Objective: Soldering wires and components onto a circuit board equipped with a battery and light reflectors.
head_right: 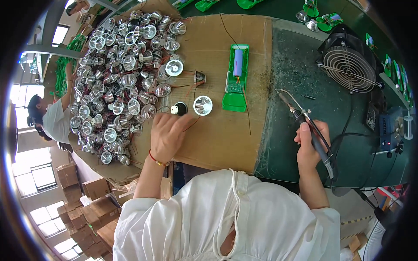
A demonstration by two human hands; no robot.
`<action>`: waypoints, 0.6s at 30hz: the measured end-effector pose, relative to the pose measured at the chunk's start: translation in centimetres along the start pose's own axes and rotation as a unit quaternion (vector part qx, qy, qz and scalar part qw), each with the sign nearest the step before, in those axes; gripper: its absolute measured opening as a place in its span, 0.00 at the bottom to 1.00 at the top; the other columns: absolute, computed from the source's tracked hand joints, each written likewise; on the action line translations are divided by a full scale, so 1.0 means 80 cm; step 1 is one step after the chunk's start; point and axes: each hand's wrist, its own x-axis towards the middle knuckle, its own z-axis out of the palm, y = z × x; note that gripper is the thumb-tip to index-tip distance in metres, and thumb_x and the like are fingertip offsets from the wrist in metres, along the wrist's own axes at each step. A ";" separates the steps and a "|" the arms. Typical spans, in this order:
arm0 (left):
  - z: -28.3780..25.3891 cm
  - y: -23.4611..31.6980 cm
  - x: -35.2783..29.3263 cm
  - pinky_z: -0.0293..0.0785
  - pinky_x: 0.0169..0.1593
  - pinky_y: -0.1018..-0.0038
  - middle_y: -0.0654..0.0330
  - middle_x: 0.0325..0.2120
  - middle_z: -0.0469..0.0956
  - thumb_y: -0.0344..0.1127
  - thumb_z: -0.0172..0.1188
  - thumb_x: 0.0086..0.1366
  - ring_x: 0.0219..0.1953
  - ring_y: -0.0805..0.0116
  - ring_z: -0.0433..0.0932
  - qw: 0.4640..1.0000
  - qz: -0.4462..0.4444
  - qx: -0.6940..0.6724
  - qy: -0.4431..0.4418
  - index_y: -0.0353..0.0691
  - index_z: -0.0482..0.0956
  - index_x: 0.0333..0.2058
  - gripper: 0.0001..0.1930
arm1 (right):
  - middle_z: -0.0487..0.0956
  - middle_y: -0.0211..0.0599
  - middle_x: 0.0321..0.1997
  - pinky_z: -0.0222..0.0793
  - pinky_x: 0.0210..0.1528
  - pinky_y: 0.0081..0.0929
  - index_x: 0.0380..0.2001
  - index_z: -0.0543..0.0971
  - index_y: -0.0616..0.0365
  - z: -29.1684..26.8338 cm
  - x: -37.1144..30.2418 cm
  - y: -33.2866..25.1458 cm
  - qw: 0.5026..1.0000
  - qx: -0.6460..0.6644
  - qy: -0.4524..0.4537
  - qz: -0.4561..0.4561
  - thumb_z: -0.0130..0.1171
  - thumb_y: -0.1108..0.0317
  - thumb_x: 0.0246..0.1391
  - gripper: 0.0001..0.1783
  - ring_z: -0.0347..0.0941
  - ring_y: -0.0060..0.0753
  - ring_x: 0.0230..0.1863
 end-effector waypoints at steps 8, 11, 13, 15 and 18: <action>0.037 0.032 0.039 0.68 0.34 0.73 0.65 0.25 0.74 0.26 0.59 0.43 0.29 0.66 0.72 0.999 0.038 -0.034 0.005 0.42 0.78 0.31 0.12 | 0.71 0.35 0.19 0.59 0.17 0.13 0.31 0.69 0.63 0.004 0.001 -0.009 0.999 0.016 -0.018 0.021 0.54 0.70 0.52 0.08 0.65 0.17 0.15; 0.037 0.032 0.056 0.68 0.35 0.73 0.65 0.28 0.75 0.27 0.61 0.42 0.32 0.66 0.73 0.998 0.040 -0.027 0.036 0.42 0.79 0.30 0.12 | 0.71 0.35 0.19 0.59 0.16 0.13 0.31 0.69 0.64 0.001 0.001 -0.012 0.999 0.019 -0.034 0.021 0.54 0.71 0.52 0.08 0.65 0.17 0.15; 0.023 0.035 0.074 0.68 0.37 0.74 0.64 0.33 0.76 0.28 0.63 0.41 0.36 0.67 0.73 0.990 0.018 0.014 0.136 0.44 0.80 0.28 0.11 | 0.71 0.35 0.20 0.60 0.16 0.14 0.31 0.68 0.64 -0.003 0.001 -0.016 0.999 0.021 -0.032 0.017 0.54 0.72 0.52 0.07 0.65 0.17 0.15; 0.017 0.033 0.076 0.69 0.38 0.74 0.63 0.31 0.78 0.29 0.64 0.43 0.35 0.66 0.74 0.989 0.015 0.003 0.147 0.44 0.81 0.28 0.09 | 0.70 0.37 0.22 0.60 0.16 0.14 0.31 0.68 0.65 0.002 -0.001 -0.027 0.998 0.038 -0.045 -0.001 0.53 0.73 0.52 0.07 0.65 0.17 0.15; 0.019 0.042 0.074 0.68 0.37 0.71 0.63 0.26 0.78 0.29 0.64 0.44 0.32 0.66 0.75 0.966 -0.101 -0.234 0.047 0.41 0.79 0.28 0.09 | 0.70 0.37 0.23 0.62 0.19 0.15 0.32 0.67 0.65 0.012 0.001 -0.044 0.990 0.037 -0.133 -0.031 0.55 0.73 0.50 0.09 0.66 0.18 0.18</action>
